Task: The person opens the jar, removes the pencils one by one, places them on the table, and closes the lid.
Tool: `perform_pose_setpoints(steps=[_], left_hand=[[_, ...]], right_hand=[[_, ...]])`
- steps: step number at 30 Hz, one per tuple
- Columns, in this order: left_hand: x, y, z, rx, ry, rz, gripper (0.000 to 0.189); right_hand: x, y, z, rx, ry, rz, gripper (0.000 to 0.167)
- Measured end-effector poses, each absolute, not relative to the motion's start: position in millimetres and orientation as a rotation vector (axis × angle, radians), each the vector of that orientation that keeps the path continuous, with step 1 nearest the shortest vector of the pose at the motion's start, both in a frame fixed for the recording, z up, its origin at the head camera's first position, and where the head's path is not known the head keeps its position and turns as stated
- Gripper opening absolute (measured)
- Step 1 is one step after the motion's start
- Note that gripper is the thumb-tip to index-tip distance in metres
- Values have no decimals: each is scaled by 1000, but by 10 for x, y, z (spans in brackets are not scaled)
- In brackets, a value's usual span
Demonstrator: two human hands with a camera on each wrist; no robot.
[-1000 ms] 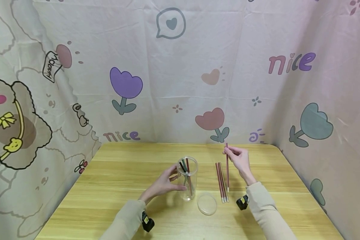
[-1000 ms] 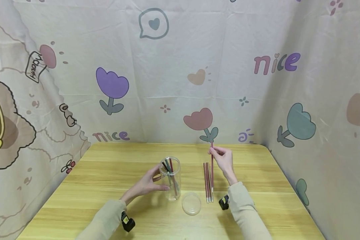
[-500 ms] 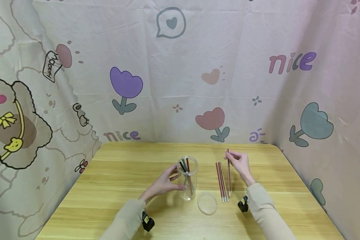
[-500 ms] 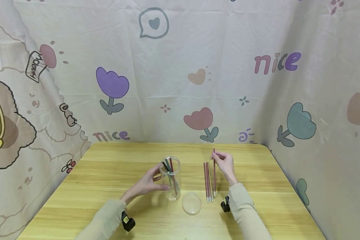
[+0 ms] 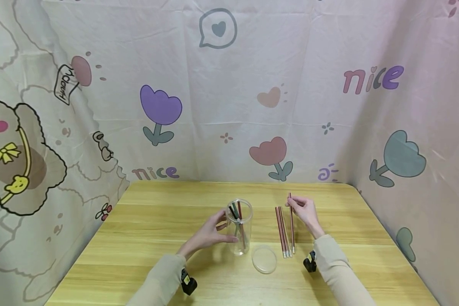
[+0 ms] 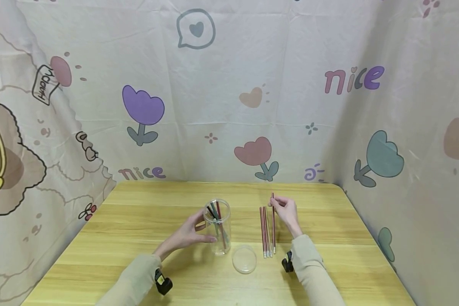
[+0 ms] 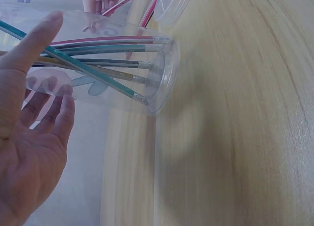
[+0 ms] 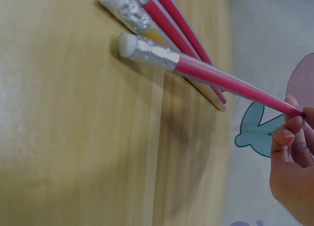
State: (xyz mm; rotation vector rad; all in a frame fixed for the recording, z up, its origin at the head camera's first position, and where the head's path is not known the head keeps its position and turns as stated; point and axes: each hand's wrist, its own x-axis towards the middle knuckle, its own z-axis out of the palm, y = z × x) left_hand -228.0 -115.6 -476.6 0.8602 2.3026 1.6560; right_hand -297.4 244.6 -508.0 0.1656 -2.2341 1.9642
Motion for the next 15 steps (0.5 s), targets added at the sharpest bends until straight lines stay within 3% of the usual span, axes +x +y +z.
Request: perform_pose_setpoints(steps=[6, 15], left_hand=[[-2274, -1154, -4754, 864, 2301, 1659, 86], [-2260, -1156, -4743, 860, 2293, 1668, 83]], right_hand=[[-2839, 2344, -4848, -30, -2437, 1958, 39], [-2842, 2373, -4899, -44, -2456, 1993, 45]])
